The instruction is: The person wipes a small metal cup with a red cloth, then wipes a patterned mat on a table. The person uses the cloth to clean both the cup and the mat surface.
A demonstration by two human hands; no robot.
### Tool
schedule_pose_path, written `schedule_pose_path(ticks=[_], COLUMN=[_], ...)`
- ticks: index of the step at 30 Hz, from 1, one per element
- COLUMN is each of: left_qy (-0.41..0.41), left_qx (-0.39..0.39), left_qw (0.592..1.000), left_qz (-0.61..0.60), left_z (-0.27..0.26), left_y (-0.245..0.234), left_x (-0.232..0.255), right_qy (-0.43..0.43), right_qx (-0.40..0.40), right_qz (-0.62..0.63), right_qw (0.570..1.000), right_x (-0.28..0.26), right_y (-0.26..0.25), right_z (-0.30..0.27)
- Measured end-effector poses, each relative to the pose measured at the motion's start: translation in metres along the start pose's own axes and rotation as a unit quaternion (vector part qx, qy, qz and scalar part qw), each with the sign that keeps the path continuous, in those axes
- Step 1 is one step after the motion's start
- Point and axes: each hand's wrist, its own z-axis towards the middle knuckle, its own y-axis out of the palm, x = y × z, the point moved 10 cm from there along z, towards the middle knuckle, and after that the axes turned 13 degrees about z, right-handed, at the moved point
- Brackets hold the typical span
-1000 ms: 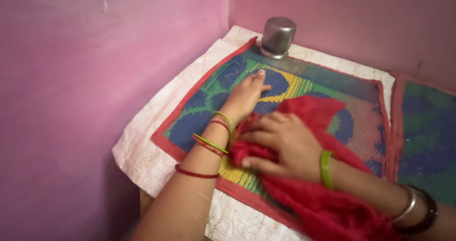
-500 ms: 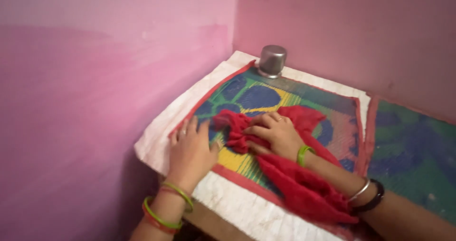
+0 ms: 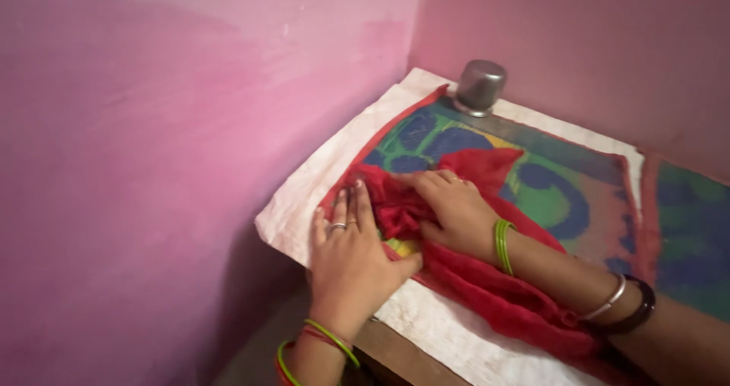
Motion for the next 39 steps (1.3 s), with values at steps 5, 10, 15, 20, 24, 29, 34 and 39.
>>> schedule_pose_path(ticks=[5,10,15,20,24,29,34,39], left_qy=[-0.002,0.013,0.008,0.021,0.03,0.035,0.034,0.037], left_qx=[0.022,0.079,0.031,0.043,0.053,0.057,0.048,0.051], left_qw=[0.999,0.996,0.997,0.997,0.996,0.997,0.997,0.996], left_qz=[-0.043,-0.05,-0.067,-0.064,-0.059,-0.044,-0.049,-0.063], left_z=[0.0,0.001,0.003,0.003,0.004,0.002,0.003,0.003], left_y=[-0.001,-0.004,0.007,0.001,0.004,0.003,0.004,0.004], left_x=[-0.002,-0.002,-0.004,-0.001,0.001,0.001,0.0,-0.001], right_qy=[-0.087,-0.15,-0.217,-0.207,-0.195,-0.21,-0.204,-0.218], right_qx=[-0.038,-0.048,-0.062,-0.067,-0.049,-0.025,-0.034,-0.043], right_qz=[-0.006,0.051,0.116,0.136,0.122,0.085,0.086,0.125], right_qw=[0.995,0.986,0.967,0.967,0.972,0.974,0.975,0.967], right_x=[-0.031,-0.027,-0.036,-0.034,-0.036,-0.041,-0.036,-0.036], right_y=[0.024,0.017,-0.007,-0.014,0.001,0.021,0.019,-0.003], right_z=[0.038,0.016,-0.035,-0.043,-0.011,0.023,0.011,-0.035])
